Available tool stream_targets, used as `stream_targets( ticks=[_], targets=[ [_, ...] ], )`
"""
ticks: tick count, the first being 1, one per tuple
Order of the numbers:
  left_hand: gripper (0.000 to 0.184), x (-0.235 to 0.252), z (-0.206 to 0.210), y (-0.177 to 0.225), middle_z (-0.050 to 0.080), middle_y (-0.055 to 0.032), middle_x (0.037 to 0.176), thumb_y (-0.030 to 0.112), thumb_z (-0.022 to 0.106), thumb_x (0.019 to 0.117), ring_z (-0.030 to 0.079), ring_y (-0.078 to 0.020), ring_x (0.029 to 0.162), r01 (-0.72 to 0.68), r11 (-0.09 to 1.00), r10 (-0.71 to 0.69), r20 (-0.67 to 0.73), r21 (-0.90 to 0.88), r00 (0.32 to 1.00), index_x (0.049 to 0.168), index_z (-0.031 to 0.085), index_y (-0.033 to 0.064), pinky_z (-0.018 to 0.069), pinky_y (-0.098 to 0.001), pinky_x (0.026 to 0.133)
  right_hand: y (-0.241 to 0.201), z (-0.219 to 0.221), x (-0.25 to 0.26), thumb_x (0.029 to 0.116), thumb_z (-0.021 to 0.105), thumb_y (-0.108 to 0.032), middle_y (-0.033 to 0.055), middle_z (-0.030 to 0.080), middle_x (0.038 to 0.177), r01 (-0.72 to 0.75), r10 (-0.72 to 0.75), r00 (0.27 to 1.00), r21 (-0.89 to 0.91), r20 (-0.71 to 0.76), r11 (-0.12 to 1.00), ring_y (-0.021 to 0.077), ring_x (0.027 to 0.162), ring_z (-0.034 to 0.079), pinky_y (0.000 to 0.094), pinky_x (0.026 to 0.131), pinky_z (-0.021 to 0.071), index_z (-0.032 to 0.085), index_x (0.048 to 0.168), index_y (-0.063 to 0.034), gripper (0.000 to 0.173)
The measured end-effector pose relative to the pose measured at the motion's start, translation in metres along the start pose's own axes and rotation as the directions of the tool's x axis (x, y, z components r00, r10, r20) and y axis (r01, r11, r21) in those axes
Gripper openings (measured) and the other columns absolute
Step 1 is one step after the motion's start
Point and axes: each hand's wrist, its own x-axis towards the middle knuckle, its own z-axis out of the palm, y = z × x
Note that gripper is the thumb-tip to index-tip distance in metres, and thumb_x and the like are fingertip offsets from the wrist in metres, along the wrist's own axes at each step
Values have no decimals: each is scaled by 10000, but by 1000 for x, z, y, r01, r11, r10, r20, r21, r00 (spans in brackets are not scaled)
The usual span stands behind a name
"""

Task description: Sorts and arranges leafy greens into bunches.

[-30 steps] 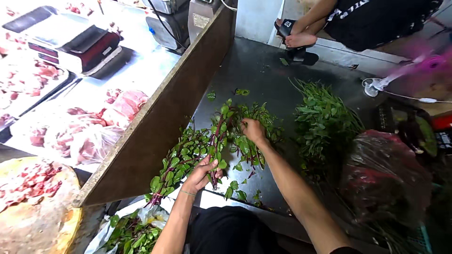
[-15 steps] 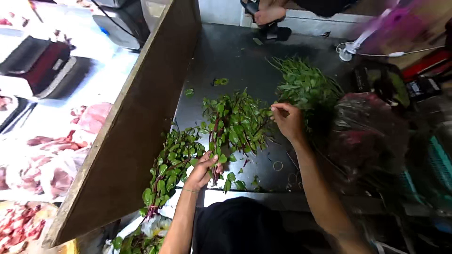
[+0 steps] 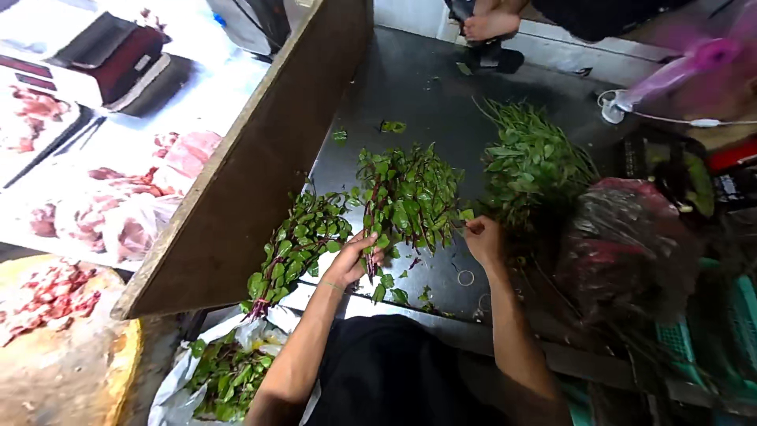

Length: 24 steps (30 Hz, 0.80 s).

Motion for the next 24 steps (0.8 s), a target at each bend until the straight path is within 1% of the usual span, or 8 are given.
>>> stream_targets(
  ticks=[4, 7, 10, 12, 14, 17, 19, 24],
  targets=[
    [187, 15, 2, -10, 629, -25, 781, 235, 404, 1099, 624, -138, 640, 67, 997, -62, 93, -48, 994, 1239, 510, 170, 582, -320, 653, -25, -31, -7, 914, 728, -95, 140, 730, 938, 202, -126, 959, 301, -252, 932, 215, 837, 704, 425, 801, 588, 716, 998, 17, 140],
    [192, 30, 2, -20, 621, -24, 793, 269, 430, 1098, 633, -144, 661, 120, 989, -113, 92, -80, 989, 1244, 516, 179, 589, -326, 668, -61, -54, -21, 885, 741, -71, 46, 719, 894, 513, -316, 781, 264, -539, 817, 55, 681, 626, 237, 626, 536, 719, 954, -22, 87],
    [195, 35, 3, -24, 611, -24, 791, 283, 443, 1096, 635, -146, 662, 138, 986, -130, 89, -96, 988, 1243, 509, 174, 593, -325, 669, -91, -56, -42, 899, 724, -85, 73, 705, 1026, 670, -459, 635, 148, -621, 727, 67, 758, 637, 220, 622, 530, 712, 967, -26, 91],
    [208, 35, 4, -25, 618, -25, 799, 306, 430, 1101, 641, -150, 676, 138, 985, -126, 111, -100, 986, 1234, 516, 171, 596, -327, 679, -95, -30, -55, 907, 705, -91, 108, 704, 1041, 688, -520, 655, 149, -548, 710, 126, 810, 678, 284, 660, 584, 702, 971, -6, 106],
    [258, 33, 5, -26, 637, -33, 829, 354, 404, 1108, 657, -158, 716, 118, 989, -106, 129, -92, 986, 1224, 531, 162, 602, -340, 711, -85, 16, -68, 887, 708, -82, 107, 705, 957, 628, -524, 760, 223, -385, 746, 148, 762, 678, 320, 662, 597, 696, 962, 7, 116],
    [389, 29, 7, -26, 711, -82, 1044, 414, 394, 1103, 711, -195, 933, 60, 996, -54, 107, -60, 993, 1332, 529, 130, 614, -388, 839, -64, 84, -92, 884, 714, -125, 86, 693, 861, 476, -467, 878, 278, -101, 834, 137, 683, 653, 314, 648, 591, 723, 948, -15, 128],
    [413, 25, 4, -28, 702, -94, 1164, 357, 457, 1093, 700, -201, 1043, 27, 999, -24, 96, -29, 995, 1442, 452, 136, 595, -399, 913, -54, 111, -110, 872, 713, -118, 81, 688, 859, 484, -495, 868, 288, -38, 827, 110, 652, 633, 268, 621, 577, 729, 924, -22, 110],
    [376, 8, 1, -17, 712, -99, 988, 165, 544, 1051, 719, -197, 861, 38, 999, -36, -77, 21, 996, 1410, 452, 103, 622, -369, 783, -47, 100, -113, 945, 682, -193, 65, 730, 932, 447, -566, 800, 431, 200, 784, 84, 768, 669, 245, 713, 580, 764, 1001, -47, 177]
  ],
)
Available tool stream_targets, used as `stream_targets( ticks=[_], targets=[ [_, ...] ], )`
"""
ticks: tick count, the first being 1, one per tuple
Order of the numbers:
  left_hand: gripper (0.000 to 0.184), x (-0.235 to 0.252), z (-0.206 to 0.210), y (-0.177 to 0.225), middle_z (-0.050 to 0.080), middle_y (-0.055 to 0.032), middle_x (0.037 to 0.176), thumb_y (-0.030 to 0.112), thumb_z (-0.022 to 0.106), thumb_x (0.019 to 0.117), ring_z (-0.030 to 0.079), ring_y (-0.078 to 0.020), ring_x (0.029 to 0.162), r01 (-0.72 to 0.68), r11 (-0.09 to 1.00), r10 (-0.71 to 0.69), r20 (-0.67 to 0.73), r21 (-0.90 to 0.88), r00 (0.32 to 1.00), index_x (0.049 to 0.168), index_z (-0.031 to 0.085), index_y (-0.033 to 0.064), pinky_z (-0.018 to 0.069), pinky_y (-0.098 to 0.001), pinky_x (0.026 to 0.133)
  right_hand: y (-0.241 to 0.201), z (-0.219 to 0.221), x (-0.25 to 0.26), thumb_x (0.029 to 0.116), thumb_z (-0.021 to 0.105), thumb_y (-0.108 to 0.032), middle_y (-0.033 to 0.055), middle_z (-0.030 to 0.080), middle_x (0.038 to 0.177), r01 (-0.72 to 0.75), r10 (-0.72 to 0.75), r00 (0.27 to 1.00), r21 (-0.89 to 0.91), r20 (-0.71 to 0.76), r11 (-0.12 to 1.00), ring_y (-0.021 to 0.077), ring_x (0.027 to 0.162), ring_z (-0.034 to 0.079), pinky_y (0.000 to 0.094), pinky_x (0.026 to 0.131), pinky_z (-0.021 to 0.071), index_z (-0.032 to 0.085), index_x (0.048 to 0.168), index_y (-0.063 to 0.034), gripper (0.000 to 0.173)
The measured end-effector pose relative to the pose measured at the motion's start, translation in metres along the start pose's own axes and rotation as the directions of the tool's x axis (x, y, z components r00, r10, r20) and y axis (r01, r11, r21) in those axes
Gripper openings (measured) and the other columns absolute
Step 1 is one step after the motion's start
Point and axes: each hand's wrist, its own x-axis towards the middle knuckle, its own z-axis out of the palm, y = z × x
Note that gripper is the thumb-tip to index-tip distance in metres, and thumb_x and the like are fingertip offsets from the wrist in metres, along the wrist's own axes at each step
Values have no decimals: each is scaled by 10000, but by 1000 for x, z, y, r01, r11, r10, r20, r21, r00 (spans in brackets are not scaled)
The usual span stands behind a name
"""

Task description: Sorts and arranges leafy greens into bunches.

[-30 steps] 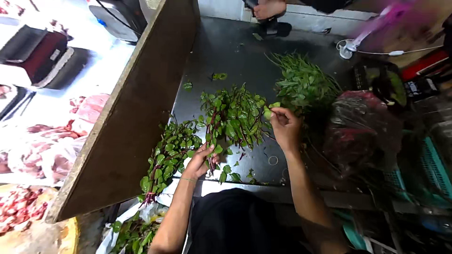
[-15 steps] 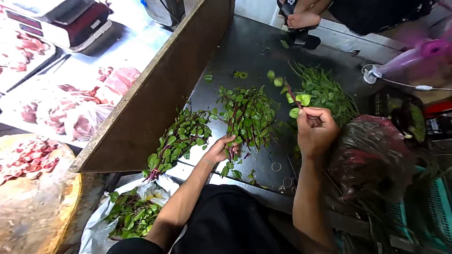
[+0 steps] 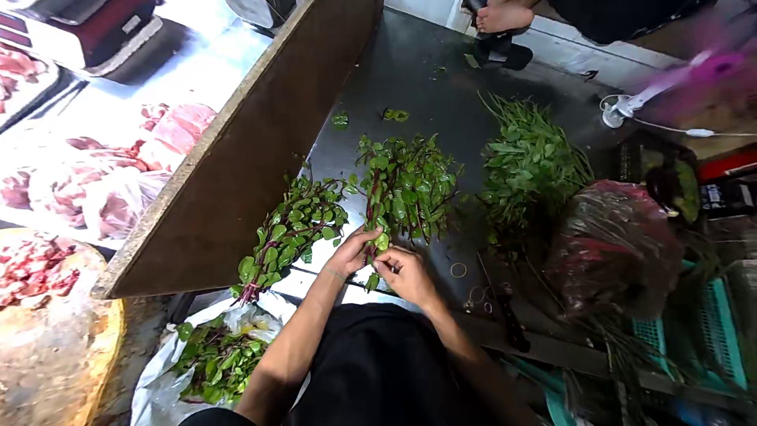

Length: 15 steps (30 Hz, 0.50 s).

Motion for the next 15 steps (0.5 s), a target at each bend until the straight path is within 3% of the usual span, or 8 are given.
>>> stream_targets(
  ticks=[3, 6, 10, 13, 15],
  targets=[
    [313, -11, -16, 14, 686, -104, 881, 141, 508, 1059, 711, -234, 788, -12, 999, 12, 6, -31, 1000, 1364, 459, 94, 626, -427, 780, 3, -41, 15, 971, 649, -170, 90, 726, 886, -186, 190, 980, 66, -55, 980, 123, 742, 676, 310, 706, 585, 733, 1050, 4, 208],
    [116, -21, -37, 26, 616, -17, 731, 169, 495, 1042, 639, -144, 642, -40, 997, 45, 73, -60, 996, 1129, 563, 135, 601, -339, 681, 37, -81, 43, 987, 649, -156, 151, 725, 973, -379, 382, 900, 59, -210, 924, 206, 822, 706, 393, 779, 602, 702, 1100, 27, 221],
    [130, -29, -55, 32, 583, 17, 683, 197, 489, 1034, 607, -113, 601, -34, 996, 47, 154, -84, 987, 999, 610, 165, 585, -315, 662, 87, -94, 77, 987, 660, -206, 147, 724, 947, -577, 541, 788, -47, -293, 815, 238, 846, 700, 446, 815, 578, 718, 1054, -1, 223],
    [103, -28, -49, 30, 590, 8, 695, 179, 484, 1032, 617, -120, 608, -38, 996, 51, 163, -77, 985, 1042, 585, 162, 590, -320, 666, 99, -84, 95, 1012, 643, -343, 181, 691, 903, -661, 596, 730, -126, -336, 739, 310, 863, 671, 532, 824, 535, 700, 932, 8, 365],
    [90, -27, -41, 29, 601, 4, 709, 175, 525, 1007, 620, -125, 614, -60, 997, 66, 183, -39, 981, 1071, 586, 157, 590, -324, 667, 102, -79, 101, 994, 664, -361, 198, 685, 900, -682, 599, 709, -145, -371, 717, 339, 876, 668, 556, 821, 530, 682, 895, 18, 392]
  ],
)
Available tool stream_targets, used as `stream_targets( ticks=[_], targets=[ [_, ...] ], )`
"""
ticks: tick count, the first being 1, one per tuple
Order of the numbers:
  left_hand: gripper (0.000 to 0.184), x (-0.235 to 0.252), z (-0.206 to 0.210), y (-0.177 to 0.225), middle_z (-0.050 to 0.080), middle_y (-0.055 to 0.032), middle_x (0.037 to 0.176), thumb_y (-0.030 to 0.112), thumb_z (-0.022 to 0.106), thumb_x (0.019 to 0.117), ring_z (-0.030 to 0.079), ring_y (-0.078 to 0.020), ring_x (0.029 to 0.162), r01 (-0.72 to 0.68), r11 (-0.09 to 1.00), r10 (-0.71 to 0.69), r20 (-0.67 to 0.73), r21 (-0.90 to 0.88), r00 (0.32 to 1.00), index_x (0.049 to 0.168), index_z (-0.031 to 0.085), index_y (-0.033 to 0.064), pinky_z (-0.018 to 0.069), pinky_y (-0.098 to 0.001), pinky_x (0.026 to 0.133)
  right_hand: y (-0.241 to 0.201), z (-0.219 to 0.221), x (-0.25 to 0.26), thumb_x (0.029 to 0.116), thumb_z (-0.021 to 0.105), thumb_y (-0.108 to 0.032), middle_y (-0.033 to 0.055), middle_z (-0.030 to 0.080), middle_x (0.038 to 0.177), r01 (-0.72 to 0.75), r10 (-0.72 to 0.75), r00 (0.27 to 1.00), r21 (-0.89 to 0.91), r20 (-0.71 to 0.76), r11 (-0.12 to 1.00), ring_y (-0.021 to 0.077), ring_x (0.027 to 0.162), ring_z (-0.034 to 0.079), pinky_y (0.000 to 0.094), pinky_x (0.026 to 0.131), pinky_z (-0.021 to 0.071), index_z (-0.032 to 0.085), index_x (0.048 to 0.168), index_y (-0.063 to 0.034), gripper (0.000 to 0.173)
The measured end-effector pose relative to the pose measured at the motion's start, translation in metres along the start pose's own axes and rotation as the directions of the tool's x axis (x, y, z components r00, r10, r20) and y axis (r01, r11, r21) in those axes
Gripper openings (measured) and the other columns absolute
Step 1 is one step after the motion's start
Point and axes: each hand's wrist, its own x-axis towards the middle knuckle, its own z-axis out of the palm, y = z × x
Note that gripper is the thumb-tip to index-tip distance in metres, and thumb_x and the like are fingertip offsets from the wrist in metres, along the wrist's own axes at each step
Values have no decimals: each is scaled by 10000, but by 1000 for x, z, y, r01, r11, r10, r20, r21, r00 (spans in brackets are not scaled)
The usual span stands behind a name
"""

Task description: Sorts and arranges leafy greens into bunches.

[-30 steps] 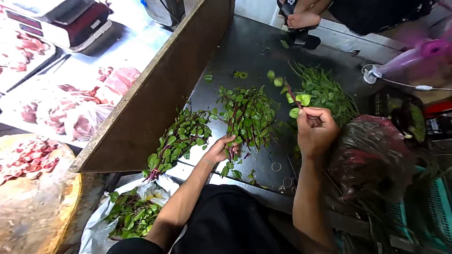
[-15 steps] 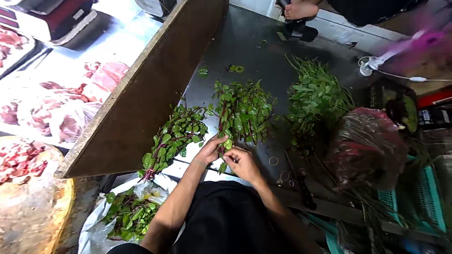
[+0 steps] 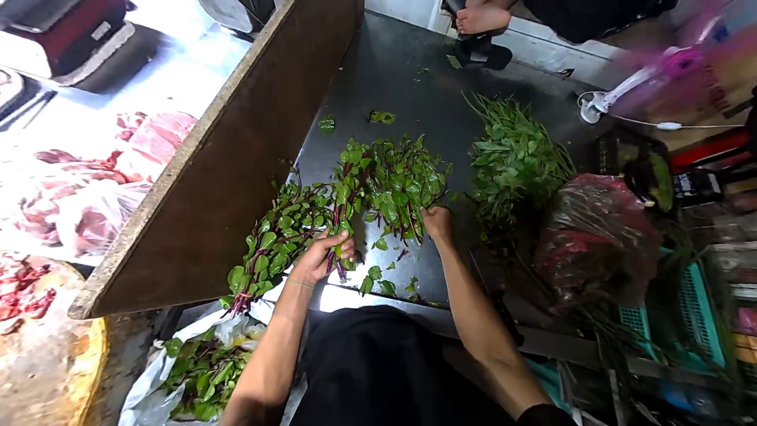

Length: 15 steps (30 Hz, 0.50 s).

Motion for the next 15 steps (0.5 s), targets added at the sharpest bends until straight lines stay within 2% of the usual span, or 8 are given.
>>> stream_targets(
  ticks=[2, 5, 9, 10, 12, 13, 14, 15],
  targets=[
    [139, 2, 6, 1, 606, 10, 712, 206, 605, 969, 628, -127, 629, -24, 998, 19, 81, 56, 997, 1098, 582, 161, 590, -334, 684, -3, -1, -1, 963, 703, -309, 197, 699, 930, -31, 32, 999, 48, -31, 998, 332, 898, 680, 551, 835, 537, 700, 941, 20, 329],
    [291, 5, 8, 1, 638, 1, 742, 281, 768, 903, 653, -147, 664, -40, 999, 30, 316, 27, 948, 1135, 634, 166, 593, -366, 715, 4, -13, -4, 939, 724, -264, 182, 697, 930, -33, 55, 994, 226, -94, 974, 304, 873, 669, 526, 809, 542, 704, 993, 17, 287],
    [260, 24, 19, -2, 649, 8, 752, 275, 764, 901, 659, -147, 684, 5, 998, 35, 553, -70, 833, 1117, 664, 168, 583, -366, 728, 7, -49, -23, 953, 720, -256, 134, 686, 875, 167, -53, 963, 429, -266, 888, 236, 766, 650, 456, 726, 552, 701, 1022, 0, 266],
    [260, 32, 24, -5, 640, 12, 743, 281, 764, 899, 654, -144, 681, 26, 995, 30, 557, -92, 830, 1113, 661, 176, 580, -367, 732, 5, -57, -29, 958, 715, -254, 117, 674, 861, 222, -86, 951, 463, -298, 858, 210, 722, 632, 423, 683, 548, 688, 1025, -4, 260],
    [230, 51, 33, -18, 608, 31, 716, 308, 733, 917, 627, -125, 660, 69, 990, -5, 463, -122, 887, 1100, 649, 199, 572, -349, 728, 4, -66, -37, 947, 722, -245, 86, 663, 816, 305, -136, 927, 493, -348, 815, 170, 656, 614, 379, 623, 544, 678, 1011, -16, 241],
    [160, 60, 35, -26, 596, 28, 717, 297, 664, 962, 616, -123, 659, 98, 985, -37, 378, -143, 925, 1080, 640, 191, 573, -346, 732, 5, -66, -38, 943, 720, -229, 92, 659, 805, 288, -131, 936, 499, -327, 817, 169, 632, 613, 372, 606, 550, 669, 1025, -10, 240],
    [125, 68, 38, -34, 597, 18, 712, 269, 556, 1013, 617, -128, 656, 132, 978, -87, 262, -161, 961, 1021, 634, 171, 577, -347, 730, 7, -62, -37, 944, 713, -196, 124, 664, 833, 222, -101, 961, 501, -257, 836, 186, 632, 619, 379, 604, 557, 651, 1089, 14, 263],
    [175, 74, 39, -42, 593, 6, 717, 250, 466, 1059, 622, -131, 652, 162, 973, -137, 154, -165, 978, 1010, 602, 151, 586, -339, 716, 12, -58, -36, 952, 700, -164, 161, 678, 897, 126, -55, 986, 491, -157, 862, 208, 660, 637, 386, 623, 566, 616, 1192, 29, 319]
  ],
)
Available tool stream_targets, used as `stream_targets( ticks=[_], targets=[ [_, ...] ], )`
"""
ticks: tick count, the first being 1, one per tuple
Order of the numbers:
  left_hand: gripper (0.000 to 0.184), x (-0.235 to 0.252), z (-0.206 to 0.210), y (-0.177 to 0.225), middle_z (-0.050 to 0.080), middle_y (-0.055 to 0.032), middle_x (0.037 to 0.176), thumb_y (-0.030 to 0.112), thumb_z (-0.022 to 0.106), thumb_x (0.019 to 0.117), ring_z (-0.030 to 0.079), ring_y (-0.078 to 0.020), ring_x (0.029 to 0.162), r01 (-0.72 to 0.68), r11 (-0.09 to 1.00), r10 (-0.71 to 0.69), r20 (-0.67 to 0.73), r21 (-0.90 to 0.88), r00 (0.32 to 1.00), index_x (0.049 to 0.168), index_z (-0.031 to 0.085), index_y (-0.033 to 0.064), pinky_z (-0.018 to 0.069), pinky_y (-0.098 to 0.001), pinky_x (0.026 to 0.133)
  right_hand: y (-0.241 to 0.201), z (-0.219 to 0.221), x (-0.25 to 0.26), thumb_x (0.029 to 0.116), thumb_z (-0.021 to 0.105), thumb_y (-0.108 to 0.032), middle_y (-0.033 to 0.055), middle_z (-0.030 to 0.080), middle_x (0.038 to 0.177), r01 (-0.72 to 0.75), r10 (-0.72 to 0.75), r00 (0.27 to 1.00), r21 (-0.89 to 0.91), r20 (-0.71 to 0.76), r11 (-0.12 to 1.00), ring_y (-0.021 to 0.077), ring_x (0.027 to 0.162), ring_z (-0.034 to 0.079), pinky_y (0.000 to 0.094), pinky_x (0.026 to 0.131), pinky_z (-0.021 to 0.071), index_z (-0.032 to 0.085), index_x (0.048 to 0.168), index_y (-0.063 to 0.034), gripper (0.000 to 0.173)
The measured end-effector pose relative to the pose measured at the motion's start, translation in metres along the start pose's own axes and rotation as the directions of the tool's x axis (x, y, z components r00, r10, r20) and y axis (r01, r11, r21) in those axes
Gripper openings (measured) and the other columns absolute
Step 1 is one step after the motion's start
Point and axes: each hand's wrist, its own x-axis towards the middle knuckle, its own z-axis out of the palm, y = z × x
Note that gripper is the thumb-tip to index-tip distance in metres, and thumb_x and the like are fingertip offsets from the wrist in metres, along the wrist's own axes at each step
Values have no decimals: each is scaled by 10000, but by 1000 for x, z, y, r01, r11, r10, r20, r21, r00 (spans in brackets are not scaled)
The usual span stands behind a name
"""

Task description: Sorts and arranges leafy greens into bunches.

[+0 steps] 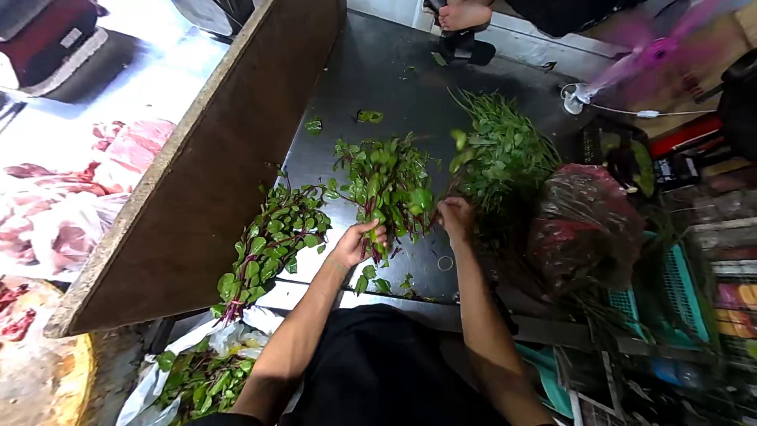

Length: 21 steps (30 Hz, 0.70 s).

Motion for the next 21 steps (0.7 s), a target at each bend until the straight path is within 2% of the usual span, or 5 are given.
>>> stream_targets(
  ticks=[3, 7, 12, 17, 21],
  targets=[
    [185, 6, -7, -12, 599, -26, 755, 235, 396, 1101, 639, -155, 668, 72, 997, -72, -148, -2, 986, 1097, 546, 128, 599, -340, 703, 14, -2, -3, 963, 687, -103, 160, 697, 949, -77, 78, 995, -13, 67, 997, 173, 670, 635, 334, 609, 549, 615, 1241, 39, 320],
    [175, -15, -11, -15, 615, -33, 774, 231, 407, 1097, 652, -160, 684, 84, 996, -83, -147, 1, 986, 1127, 549, 133, 602, -334, 708, -9, -22, -28, 920, 728, -80, 111, 692, 861, 136, -137, 991, 130, 0, 982, 155, 668, 636, 329, 615, 558, 658, 1155, 21, 266],
    [171, -16, -25, -22, 624, -40, 813, 249, 439, 1091, 657, -161, 710, 84, 996, -82, -119, 12, 990, 1174, 543, 141, 600, -328, 715, -62, -13, -58, 926, 713, -126, 35, 694, 869, 434, -434, 901, 7, -2, 901, 116, 689, 652, 299, 623, 572, 657, 1186, -62, 273],
    [390, -13, -20, -27, 671, -66, 930, 467, 401, 1090, 686, -188, 816, 93, 994, -82, -150, 65, 985, 1230, 565, 142, 611, -382, 760, -40, 53, -86, 954, 681, -207, 144, 704, 995, 372, -290, 895, -210, 338, 904, 240, 795, 698, 442, 722, 607, 625, 1272, -21, 372],
    [499, -20, -23, -28, 717, -77, 1019, 562, 454, 1041, 715, -180, 905, 101, 992, -83, -230, 72, 970, 1206, 622, 122, 616, -360, 764, -4, 83, -109, 942, 684, -264, 152, 661, 1169, 457, -217, 793, -321, 569, 829, 189, 884, 657, 342, 812, 570, 691, 1285, -46, 407]
  ],
)
